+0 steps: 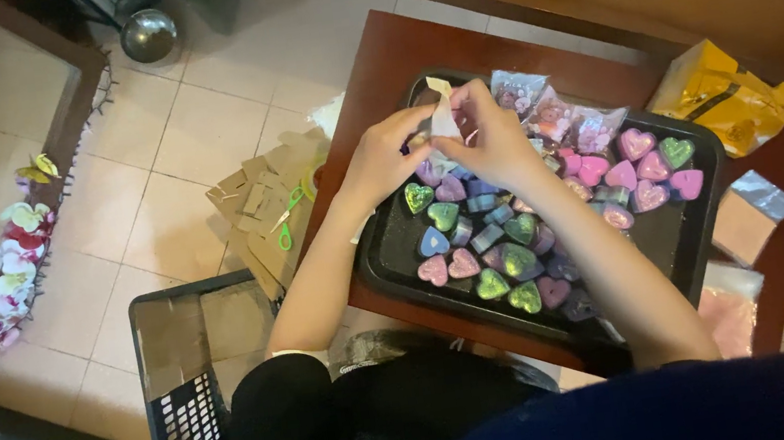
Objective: Packaging heart-shaped colorful soaps or wax melts into small plastic bags.
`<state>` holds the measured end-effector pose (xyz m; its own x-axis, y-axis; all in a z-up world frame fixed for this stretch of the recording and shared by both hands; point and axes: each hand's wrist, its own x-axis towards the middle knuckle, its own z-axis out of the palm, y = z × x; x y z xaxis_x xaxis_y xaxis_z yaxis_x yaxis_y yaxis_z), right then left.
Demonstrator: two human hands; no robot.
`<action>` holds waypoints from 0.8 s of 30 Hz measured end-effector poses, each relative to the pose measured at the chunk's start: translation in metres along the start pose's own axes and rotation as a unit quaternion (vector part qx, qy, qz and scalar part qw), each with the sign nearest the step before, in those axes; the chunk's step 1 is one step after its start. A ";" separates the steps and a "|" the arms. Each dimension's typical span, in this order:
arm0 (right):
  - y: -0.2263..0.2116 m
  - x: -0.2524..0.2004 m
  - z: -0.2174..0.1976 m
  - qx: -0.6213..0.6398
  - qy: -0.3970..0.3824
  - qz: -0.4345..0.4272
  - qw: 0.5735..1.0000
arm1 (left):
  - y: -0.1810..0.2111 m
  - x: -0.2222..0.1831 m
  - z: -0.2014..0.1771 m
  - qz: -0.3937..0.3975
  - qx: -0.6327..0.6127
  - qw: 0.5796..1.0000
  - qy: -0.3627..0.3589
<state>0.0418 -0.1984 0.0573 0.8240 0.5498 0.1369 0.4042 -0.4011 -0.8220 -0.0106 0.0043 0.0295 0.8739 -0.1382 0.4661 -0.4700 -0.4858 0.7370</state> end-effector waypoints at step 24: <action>0.017 0.003 -0.005 0.181 -0.075 0.109 0.975 | 0.015 0.007 -0.014 -0.049 -0.059 0.997 -0.014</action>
<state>0.0534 -0.2076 0.0463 0.7963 0.5925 -0.1221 0.0378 -0.2502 -0.9675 -0.0131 0.0083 0.0504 0.9188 -0.1206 0.3759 -0.3919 -0.3939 0.8314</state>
